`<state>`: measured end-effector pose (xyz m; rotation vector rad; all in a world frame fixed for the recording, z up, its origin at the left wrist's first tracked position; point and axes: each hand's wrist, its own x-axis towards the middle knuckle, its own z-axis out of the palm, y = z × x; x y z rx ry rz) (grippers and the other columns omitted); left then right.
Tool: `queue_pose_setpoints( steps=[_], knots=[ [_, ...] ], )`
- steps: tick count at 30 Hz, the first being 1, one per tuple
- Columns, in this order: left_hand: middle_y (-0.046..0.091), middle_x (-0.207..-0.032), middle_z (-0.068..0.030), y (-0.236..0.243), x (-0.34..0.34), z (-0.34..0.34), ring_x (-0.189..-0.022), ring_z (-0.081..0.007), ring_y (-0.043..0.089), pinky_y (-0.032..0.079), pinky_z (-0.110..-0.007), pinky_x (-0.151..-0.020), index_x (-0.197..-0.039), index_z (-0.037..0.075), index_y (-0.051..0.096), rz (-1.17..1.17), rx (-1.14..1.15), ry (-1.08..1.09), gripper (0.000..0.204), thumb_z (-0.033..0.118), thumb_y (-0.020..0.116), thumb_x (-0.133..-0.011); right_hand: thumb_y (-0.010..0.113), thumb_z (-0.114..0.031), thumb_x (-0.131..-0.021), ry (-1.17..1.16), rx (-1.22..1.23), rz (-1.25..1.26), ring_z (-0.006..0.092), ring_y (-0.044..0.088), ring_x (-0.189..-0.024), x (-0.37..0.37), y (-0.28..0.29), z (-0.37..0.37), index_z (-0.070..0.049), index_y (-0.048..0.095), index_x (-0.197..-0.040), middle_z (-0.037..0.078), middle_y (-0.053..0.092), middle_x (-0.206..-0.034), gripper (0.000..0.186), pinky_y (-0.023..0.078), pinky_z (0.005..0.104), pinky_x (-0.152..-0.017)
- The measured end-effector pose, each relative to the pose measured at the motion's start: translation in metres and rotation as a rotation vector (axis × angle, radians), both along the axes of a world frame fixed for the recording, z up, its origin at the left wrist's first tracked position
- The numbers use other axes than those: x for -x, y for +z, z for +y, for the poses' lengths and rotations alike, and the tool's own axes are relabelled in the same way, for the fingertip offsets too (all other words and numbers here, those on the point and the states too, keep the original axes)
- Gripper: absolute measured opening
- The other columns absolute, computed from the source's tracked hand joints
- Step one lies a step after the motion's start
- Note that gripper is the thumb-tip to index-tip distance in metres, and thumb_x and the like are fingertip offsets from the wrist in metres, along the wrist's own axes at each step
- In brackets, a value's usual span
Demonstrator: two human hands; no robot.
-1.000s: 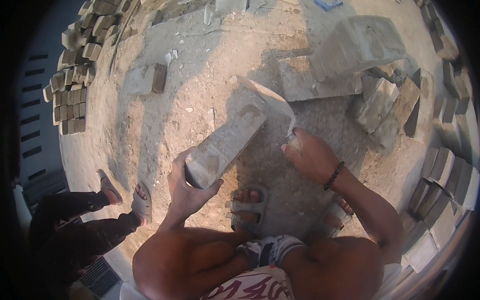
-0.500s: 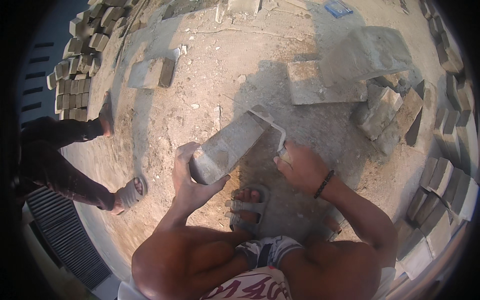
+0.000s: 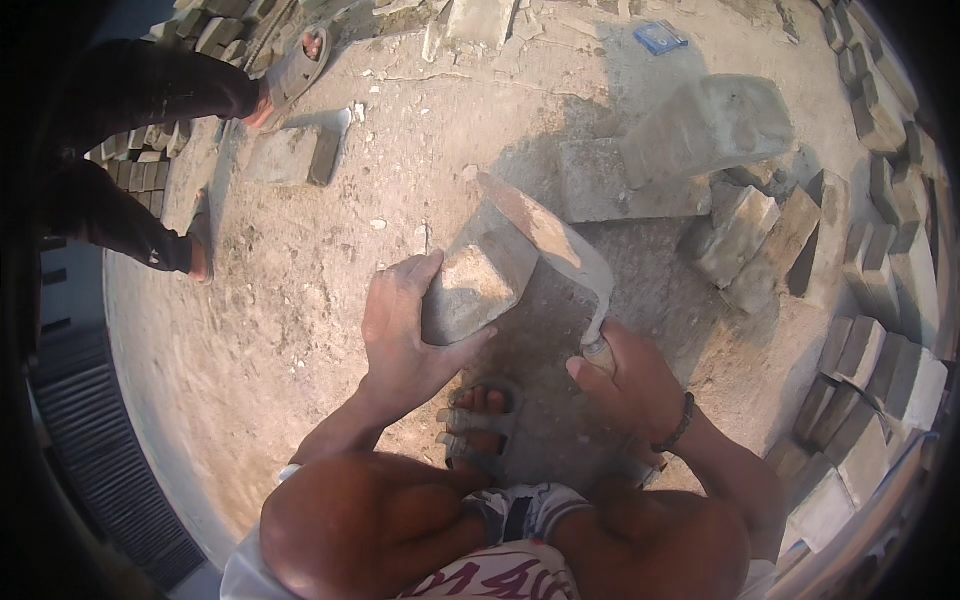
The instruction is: The person repeatedly picks up rectangular stone blocks and uses a hand chisel to chip and smooth their edges and faces. After shaping each block, the person places it on a nearby pile of finished stones. The process is repeated with multiple blocks throughout the clip.
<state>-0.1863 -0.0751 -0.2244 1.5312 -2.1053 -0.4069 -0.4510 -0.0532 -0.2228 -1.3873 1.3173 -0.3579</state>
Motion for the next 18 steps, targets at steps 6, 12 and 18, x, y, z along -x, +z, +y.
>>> queue_pose_setpoints(
  steps=[6, 12, 18],
  knots=[
    [0.055, -0.120, -0.0181, -0.008, 0.009, -0.007, -0.103, -0.0339, 0.054, 0.043, -0.046, -0.088, -0.132, 0.002, 0.051, 0.075, 0.039, -0.026, 0.082, 0.025, 0.088, -0.063, 0.060, -0.033, -0.091, -0.028, -0.418, 0.039, 0.0267, 0.065, -0.079, 0.010, -0.022, 0.001, 0.003, 0.057, -0.110, 0.017, 0.064, -0.085, 0.041, 0.050, 0.0396, -0.074],
    [0.046, -0.130, -0.0186, -0.099, 0.002, 0.003, -0.119, -0.0305, 0.049, 0.043, -0.042, -0.099, -0.142, 0.000, 0.035, 0.593, -0.002, 0.009, 0.093, 0.020, 0.089, -0.069, 0.060, -0.031, -0.092, -0.030, -0.038, 0.041, 0.0285, 0.065, -0.085, 0.011, -0.016, 0.020, 0.002, 0.056, -0.115, 0.019, 0.064, -0.090, 0.040, 0.050, 0.0403, -0.077],
    [0.056, -0.118, -0.0179, -0.104, 0.025, -0.021, -0.112, -0.0329, 0.056, 0.043, -0.042, -0.099, -0.128, 0.000, 0.043, 0.562, -0.161, 0.103, 0.084, 0.019, 0.091, -0.062, 0.063, -0.026, -0.089, -0.051, 0.111, 0.070, 0.0191, 0.060, -0.072, 0.010, -0.026, 0.022, 0.001, 0.055, -0.108, 0.010, 0.060, -0.080, 0.034, 0.048, 0.0342, -0.068]
  ],
)
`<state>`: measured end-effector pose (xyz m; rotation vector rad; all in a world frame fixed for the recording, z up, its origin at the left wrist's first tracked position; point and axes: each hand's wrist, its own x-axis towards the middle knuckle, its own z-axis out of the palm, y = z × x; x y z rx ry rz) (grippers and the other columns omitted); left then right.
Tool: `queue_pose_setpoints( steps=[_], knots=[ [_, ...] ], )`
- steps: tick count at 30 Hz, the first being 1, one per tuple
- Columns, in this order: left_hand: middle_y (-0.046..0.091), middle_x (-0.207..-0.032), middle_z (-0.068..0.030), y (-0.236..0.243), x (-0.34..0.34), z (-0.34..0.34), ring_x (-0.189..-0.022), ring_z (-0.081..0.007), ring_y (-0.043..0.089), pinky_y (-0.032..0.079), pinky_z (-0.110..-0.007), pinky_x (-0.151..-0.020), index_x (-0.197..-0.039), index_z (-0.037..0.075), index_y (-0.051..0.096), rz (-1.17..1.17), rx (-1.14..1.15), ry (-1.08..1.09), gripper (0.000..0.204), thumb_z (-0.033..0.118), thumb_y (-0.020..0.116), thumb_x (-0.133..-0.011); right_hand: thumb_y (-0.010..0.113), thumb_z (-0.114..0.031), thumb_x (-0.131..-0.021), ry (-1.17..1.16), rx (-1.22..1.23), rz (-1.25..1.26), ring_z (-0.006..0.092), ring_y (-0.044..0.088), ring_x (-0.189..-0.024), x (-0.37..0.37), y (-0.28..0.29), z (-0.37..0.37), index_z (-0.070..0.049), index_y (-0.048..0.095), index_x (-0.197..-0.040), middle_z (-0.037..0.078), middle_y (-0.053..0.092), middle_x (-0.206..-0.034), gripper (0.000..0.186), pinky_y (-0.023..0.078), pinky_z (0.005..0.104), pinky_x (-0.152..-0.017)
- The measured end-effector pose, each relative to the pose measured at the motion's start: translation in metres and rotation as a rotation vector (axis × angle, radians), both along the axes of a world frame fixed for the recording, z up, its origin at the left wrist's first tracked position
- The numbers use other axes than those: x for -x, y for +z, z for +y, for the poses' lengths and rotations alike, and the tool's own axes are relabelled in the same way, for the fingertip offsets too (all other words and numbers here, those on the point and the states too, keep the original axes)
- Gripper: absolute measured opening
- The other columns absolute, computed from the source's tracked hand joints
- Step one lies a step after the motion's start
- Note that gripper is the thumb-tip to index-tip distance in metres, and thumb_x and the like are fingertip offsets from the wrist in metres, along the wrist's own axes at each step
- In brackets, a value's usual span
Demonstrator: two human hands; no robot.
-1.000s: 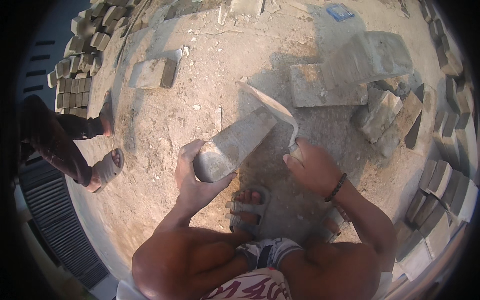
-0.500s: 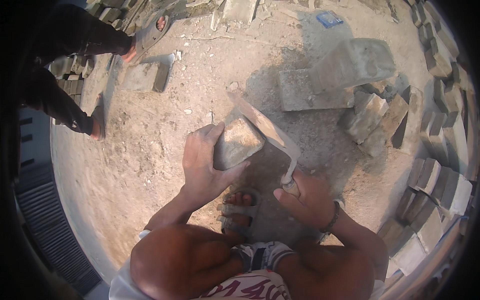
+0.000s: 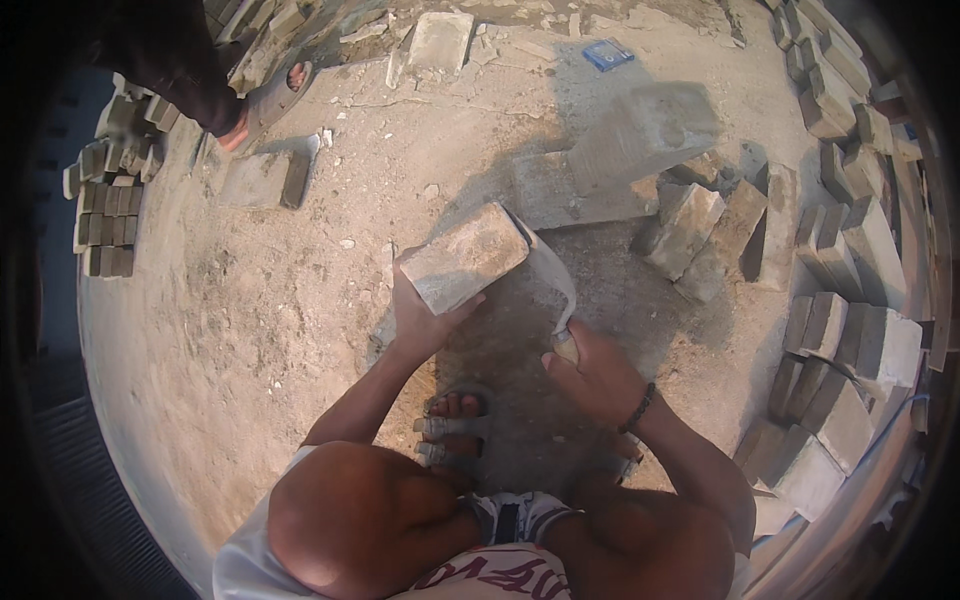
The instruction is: The person repeatedly picks up rectangular stone blocks and uses a hand chisel to chip and smooth their edges and faces. After shaping each block, the person places it on a nearby pile of finished stones. The process is repeated with multiple blocks throughout the clip.
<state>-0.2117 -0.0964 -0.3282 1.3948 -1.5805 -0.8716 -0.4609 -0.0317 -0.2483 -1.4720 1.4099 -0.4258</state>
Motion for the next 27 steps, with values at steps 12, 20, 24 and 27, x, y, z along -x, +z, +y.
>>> queue_pose_setpoints(
  steps=[12, 20, 24, 27],
  knots=[
    [0.061, -0.109, -0.0181, 0.078, -0.035, -0.005, -0.103, -0.0369, 0.059, 0.046, -0.046, -0.092, -0.120, 0.002, 0.054, -0.877, -0.263, -0.280, 0.071, 0.027, 0.086, -0.061, 0.062, -0.025, -0.091, 0.062, 0.126, -0.051, 0.0445, 0.065, -0.081, -0.018, 0.041, -0.003, 0.003, 0.052, -0.118, 0.023, 0.066, -0.086, 0.040, 0.051, 0.0451, -0.070],
    [0.059, -0.113, -0.0140, 0.040, -0.027, 0.013, -0.110, -0.0338, 0.054, 0.042, -0.045, -0.096, -0.124, 0.004, 0.052, -0.966, -0.256, -0.240, 0.073, 0.027, 0.086, -0.064, 0.058, -0.029, -0.093, -0.068, -0.217, -0.257, 0.0414, 0.066, -0.092, -0.040, -0.029, 0.027, 0.002, 0.054, -0.118, 0.025, 0.067, -0.096, 0.040, 0.051, 0.0440, -0.079],
    [0.056, -0.118, -0.0170, 0.038, -0.031, 0.014, -0.113, -0.0357, 0.052, 0.040, -0.047, -0.099, -0.133, 0.002, 0.046, -0.934, -0.220, -0.237, 0.084, 0.031, 0.087, -0.066, 0.059, -0.025, -0.094, -0.068, -0.303, -0.338, 0.0198, 0.059, -0.066, -0.031, -0.043, 0.003, 0.002, 0.053, -0.119, 0.010, 0.062, -0.079, 0.037, 0.048, 0.0340, -0.061],
    [0.054, -0.123, -0.0191, 0.040, -0.045, 0.023, -0.115, -0.0377, 0.050, 0.037, -0.051, -0.101, -0.138, 0.000, 0.042, -0.903, -0.205, -0.249, 0.089, 0.036, 0.085, -0.069, 0.058, -0.026, -0.092, -0.113, -0.202, -0.304, 0.0364, 0.065, -0.082, -0.027, -0.030, -0.021, 0.004, 0.056, -0.112, 0.022, 0.065, -0.085, 0.036, 0.050, 0.0434, -0.074]
  ],
)
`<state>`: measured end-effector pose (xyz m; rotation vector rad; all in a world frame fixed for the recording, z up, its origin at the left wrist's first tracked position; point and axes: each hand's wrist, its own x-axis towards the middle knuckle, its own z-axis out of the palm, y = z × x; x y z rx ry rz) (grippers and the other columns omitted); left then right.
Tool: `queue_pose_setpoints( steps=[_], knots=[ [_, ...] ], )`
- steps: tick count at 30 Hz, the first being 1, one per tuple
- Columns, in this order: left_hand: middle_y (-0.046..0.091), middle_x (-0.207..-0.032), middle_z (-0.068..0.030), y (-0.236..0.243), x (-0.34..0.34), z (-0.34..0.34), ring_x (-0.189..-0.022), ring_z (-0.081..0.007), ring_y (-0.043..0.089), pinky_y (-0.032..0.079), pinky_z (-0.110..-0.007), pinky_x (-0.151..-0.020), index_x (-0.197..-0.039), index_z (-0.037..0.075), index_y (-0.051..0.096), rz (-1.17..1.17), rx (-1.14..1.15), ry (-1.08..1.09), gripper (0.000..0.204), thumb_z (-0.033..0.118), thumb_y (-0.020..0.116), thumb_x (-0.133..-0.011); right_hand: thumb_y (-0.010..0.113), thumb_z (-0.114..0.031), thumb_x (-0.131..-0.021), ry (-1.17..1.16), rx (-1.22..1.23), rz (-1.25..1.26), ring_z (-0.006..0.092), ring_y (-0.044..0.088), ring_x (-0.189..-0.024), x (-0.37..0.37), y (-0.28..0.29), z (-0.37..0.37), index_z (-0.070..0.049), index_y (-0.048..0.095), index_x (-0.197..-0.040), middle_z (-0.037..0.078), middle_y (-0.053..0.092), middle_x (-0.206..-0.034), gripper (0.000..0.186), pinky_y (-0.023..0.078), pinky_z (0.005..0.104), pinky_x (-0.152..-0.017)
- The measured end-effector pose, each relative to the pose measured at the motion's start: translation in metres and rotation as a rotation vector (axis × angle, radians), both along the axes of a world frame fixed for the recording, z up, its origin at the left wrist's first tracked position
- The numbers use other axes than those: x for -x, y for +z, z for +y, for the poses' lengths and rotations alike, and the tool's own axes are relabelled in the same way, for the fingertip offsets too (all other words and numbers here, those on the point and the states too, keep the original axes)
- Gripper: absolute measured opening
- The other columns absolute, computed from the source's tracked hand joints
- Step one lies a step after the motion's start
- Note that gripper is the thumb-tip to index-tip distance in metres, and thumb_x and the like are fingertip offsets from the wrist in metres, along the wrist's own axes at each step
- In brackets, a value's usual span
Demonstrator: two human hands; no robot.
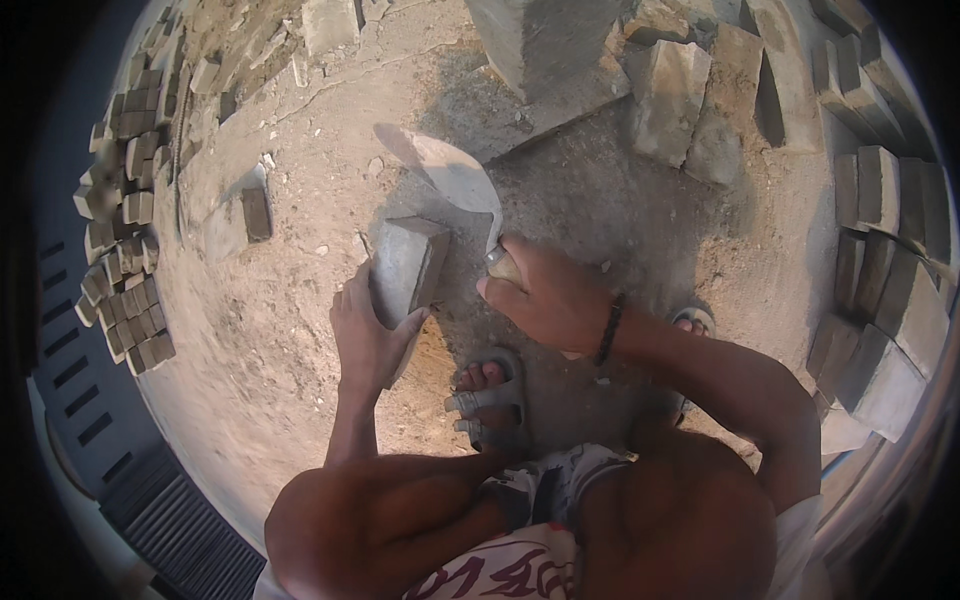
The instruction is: The person repeatedly picks up rectangular stone blocks and uses a hand chisel to chip and smooth their edges and faces. After shaping each block, the person places it on a nearby pile of finished stones. The process is repeated with multiple blocks throughout the clip.
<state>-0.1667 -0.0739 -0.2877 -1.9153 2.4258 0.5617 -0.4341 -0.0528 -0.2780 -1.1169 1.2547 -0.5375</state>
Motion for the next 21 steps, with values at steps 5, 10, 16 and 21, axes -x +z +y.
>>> queue_pose_setpoints(
  steps=[5, 10, 16, 21],
  knots=[
    [0.052, -0.128, -0.0215, 0.007, -0.015, 0.028, -0.117, -0.0396, 0.048, 0.034, -0.053, -0.103, -0.141, -0.001, 0.038, 0.039, -0.013, -0.030, 0.093, 0.035, 0.085, -0.070, 0.059, -0.025, -0.092, 0.212, 0.186, 0.245, 0.0370, 0.066, -0.080, 0.011, -0.003, 0.005, 0.004, 0.055, -0.110, 0.023, 0.064, -0.082, 0.034, 0.050, 0.0422, -0.073],
    [0.052, -0.127, -0.0221, 0.005, -0.024, 0.052, -0.116, -0.0399, 0.049, 0.035, -0.052, -0.104, -0.142, -0.001, 0.036, 0.045, -0.046, 0.144, 0.092, 0.028, 0.086, -0.069, 0.061, -0.029, -0.091, 0.357, -0.021, 0.294, 0.0391, 0.066, -0.083, 0.029, -0.045, -0.015, 0.005, 0.055, -0.110, 0.025, 0.065, -0.086, 0.039, 0.050, 0.0440, -0.075],
    [0.050, -0.128, -0.0230, -0.007, -0.044, 0.083, -0.119, -0.0416, 0.048, 0.038, -0.049, -0.103, -0.143, 0.000, 0.034, 0.233, -0.053, 0.317, 0.093, 0.013, 0.086, -0.067, 0.061, -0.027, -0.089, 0.248, 0.088, 0.089, 0.0391, 0.066, -0.084, 0.015, -0.030, -0.010, 0.005, 0.055, -0.110, 0.024, 0.065, -0.084, 0.039, 0.050, 0.0456, -0.076],
    [0.050, -0.129, -0.0226, -0.020, -0.046, 0.097, -0.123, -0.0337, 0.049, 0.039, -0.044, -0.105, -0.145, -0.001, 0.032, 0.348, 0.009, 0.443, 0.090, 0.010, 0.083, -0.071, 0.061, -0.024, -0.090, 0.402, 0.037, 0.341, 0.0311, 0.066, -0.074, 0.027, -0.027, -0.038, 0.004, 0.056, -0.109, 0.019, 0.064, -0.078, 0.035, 0.049, 0.0399, -0.069]
  ],
)
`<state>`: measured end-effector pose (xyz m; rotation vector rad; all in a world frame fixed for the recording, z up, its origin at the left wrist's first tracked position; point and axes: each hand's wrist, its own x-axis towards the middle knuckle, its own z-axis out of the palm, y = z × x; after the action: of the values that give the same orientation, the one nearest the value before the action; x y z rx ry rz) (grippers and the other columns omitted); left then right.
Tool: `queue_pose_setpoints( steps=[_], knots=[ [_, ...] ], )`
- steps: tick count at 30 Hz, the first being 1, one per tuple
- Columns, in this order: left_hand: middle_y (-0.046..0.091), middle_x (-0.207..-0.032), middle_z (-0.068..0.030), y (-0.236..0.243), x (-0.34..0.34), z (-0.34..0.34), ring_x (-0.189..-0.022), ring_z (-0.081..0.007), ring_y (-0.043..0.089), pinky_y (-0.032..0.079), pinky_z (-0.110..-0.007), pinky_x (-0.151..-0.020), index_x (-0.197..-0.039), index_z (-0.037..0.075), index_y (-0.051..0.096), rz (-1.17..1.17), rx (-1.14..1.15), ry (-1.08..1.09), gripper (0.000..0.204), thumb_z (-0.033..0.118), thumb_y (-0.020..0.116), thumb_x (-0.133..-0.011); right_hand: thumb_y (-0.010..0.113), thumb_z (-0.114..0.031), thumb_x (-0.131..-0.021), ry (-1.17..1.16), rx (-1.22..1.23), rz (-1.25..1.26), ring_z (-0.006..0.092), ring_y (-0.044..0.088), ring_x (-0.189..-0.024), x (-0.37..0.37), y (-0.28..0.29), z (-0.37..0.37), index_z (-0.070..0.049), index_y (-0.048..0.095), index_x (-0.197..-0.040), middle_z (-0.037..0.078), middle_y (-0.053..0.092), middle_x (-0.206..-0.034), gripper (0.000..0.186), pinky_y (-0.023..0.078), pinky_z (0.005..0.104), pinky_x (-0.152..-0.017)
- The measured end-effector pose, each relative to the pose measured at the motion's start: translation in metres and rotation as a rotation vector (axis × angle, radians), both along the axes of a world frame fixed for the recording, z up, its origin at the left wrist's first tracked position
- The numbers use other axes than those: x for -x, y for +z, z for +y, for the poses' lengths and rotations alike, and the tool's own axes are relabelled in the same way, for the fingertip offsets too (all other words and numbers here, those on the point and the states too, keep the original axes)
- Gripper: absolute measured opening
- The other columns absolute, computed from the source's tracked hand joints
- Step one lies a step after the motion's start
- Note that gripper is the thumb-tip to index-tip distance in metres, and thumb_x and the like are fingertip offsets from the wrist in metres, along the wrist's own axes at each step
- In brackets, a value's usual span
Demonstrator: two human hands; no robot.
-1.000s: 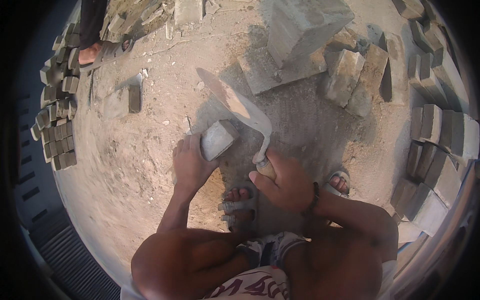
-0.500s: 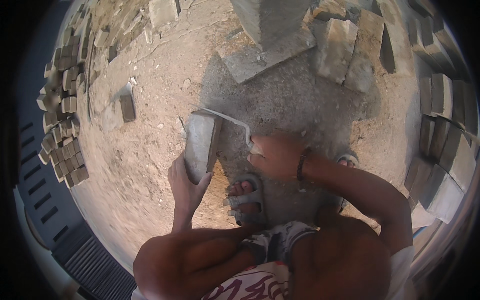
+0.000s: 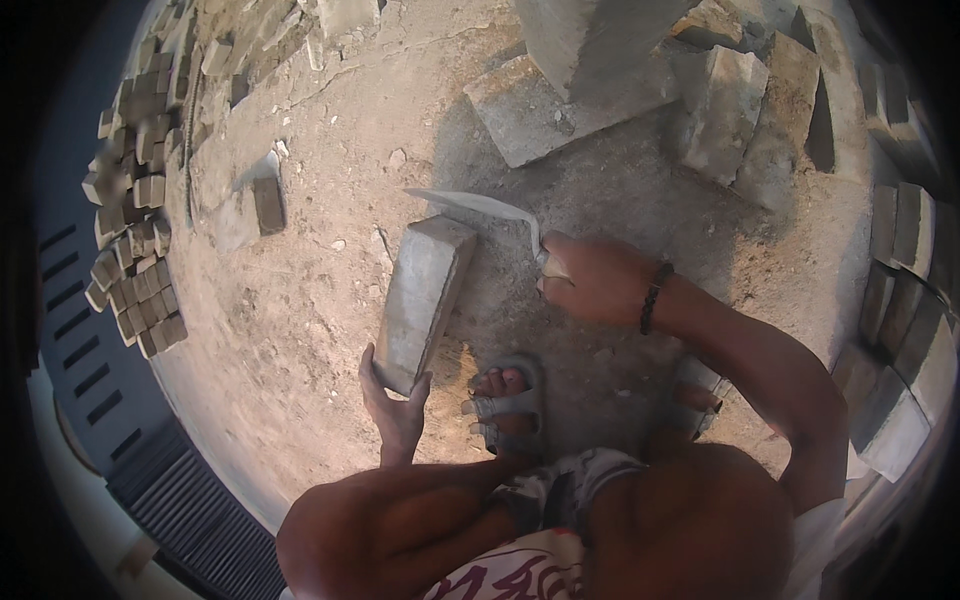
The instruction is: The person repeatedly picks up rectangular stone blocks and uses a hand chisel to chip and smooth their edges and faces. After shaping each block, the person places it on a nearby pile of finished stones. The process is repeated with multiple blocks throughout the clip.
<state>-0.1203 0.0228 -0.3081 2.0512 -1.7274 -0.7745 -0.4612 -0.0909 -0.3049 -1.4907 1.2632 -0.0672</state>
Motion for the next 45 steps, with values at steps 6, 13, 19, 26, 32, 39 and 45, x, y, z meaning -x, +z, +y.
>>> queue_pose_setpoints(
  steps=[6, 13, 19, 26, 32, 39, 45],
  knots=[
    [0.050, -0.131, -0.0182, -0.042, -0.003, 0.019, -0.124, -0.0276, 0.049, 0.040, -0.041, -0.106, -0.142, -0.005, 0.031, 0.423, -0.004, 0.316, 0.093, 0.010, 0.086, -0.069, 0.061, -0.028, -0.090, -0.124, 0.044, -0.345, 0.0363, 0.067, -0.078, -0.023, -0.012, 0.014, 0.005, 0.058, -0.105, 0.023, 0.065, -0.080, 0.037, 0.050, 0.0453, -0.072],
    [0.051, -0.131, -0.0148, -0.037, -0.013, 0.007, -0.120, -0.0250, 0.052, 0.043, -0.040, -0.103, -0.135, -0.001, 0.040, 0.484, -0.099, 0.263, 0.089, 0.011, 0.090, -0.063, 0.060, -0.027, -0.089, -0.232, -0.074, -0.294, 0.0369, 0.066, -0.075, -0.016, 0.022, 0.000, 0.006, 0.057, -0.104, 0.026, 0.065, -0.089, 0.037, 0.051, 0.0431, -0.072],
    [0.054, -0.120, -0.0128, 0.000, -0.005, -0.026, -0.110, -0.0257, 0.055, 0.047, -0.038, -0.093, -0.124, 0.004, 0.049, 0.304, 0.045, 0.126, 0.082, 0.013, 0.093, -0.055, 0.060, -0.025, -0.090, -0.157, 0.045, -0.021, 0.0364, 0.066, -0.072, -0.012, -0.014, 0.028, 0.004, 0.055, -0.106, 0.025, 0.064, -0.087, 0.034, 0.051, 0.0438, -0.066],
    [0.053, -0.111, -0.0133, 0.023, 0.009, -0.059, -0.102, -0.0302, 0.055, 0.047, -0.040, -0.086, -0.118, 0.005, 0.055, 0.209, 0.149, -0.116, 0.078, 0.017, 0.093, -0.051, 0.062, -0.027, -0.088, 0.075, 0.543, -0.074, 0.0365, 0.064, -0.066, -0.033, 0.079, 0.045, -0.003, 0.057, -0.103, 0.019, 0.063, -0.086, 0.028, 0.051, 0.0459, -0.057],
    [0.053, -0.112, -0.0145, 0.051, 0.036, -0.083, -0.106, -0.0323, 0.053, 0.045, -0.043, -0.090, -0.119, 0.005, 0.057, 0.136, 0.311, -0.164, 0.080, 0.021, 0.095, -0.051, 0.061, -0.026, -0.090, -0.095, 0.410, 0.155, 0.0391, 0.064, -0.068, -0.020, 0.009, 0.024, -0.004, 0.054, -0.097, 0.018, 0.062, -0.085, 0.024, 0.051, 0.0512, -0.064],
    [0.052, -0.113, -0.0153, 0.039, 0.039, -0.090, -0.106, -0.0328, 0.052, 0.044, -0.042, -0.092, -0.125, 0.003, 0.054, 0.103, 0.321, -0.208, 0.082, 0.024, 0.093, -0.057, 0.059, -0.026, -0.091, 0.038, 0.431, 0.028, 0.0448, 0.064, -0.076, -0.025, 0.039, 0.052, -0.001, 0.052, -0.099, 0.022, 0.062, -0.086, 0.028, 0.050, 0.0524, -0.069],
    [0.051, -0.112, -0.0155, 0.058, 0.035, -0.100, -0.103, -0.0324, 0.052, 0.044, -0.041, -0.091, -0.131, 0.001, 0.047, 0.093, 0.293, -0.107, 0.088, 0.026, 0.092, -0.060, 0.057, -0.028, -0.092, -0.022, 0.399, 0.132, 0.0439, 0.065, -0.079, -0.013, 0.042, 0.032, 0.000, 0.052, -0.104, 0.023, 0.065, -0.086, 0.031, 0.050, 0.0547, -0.072]
  ],
)
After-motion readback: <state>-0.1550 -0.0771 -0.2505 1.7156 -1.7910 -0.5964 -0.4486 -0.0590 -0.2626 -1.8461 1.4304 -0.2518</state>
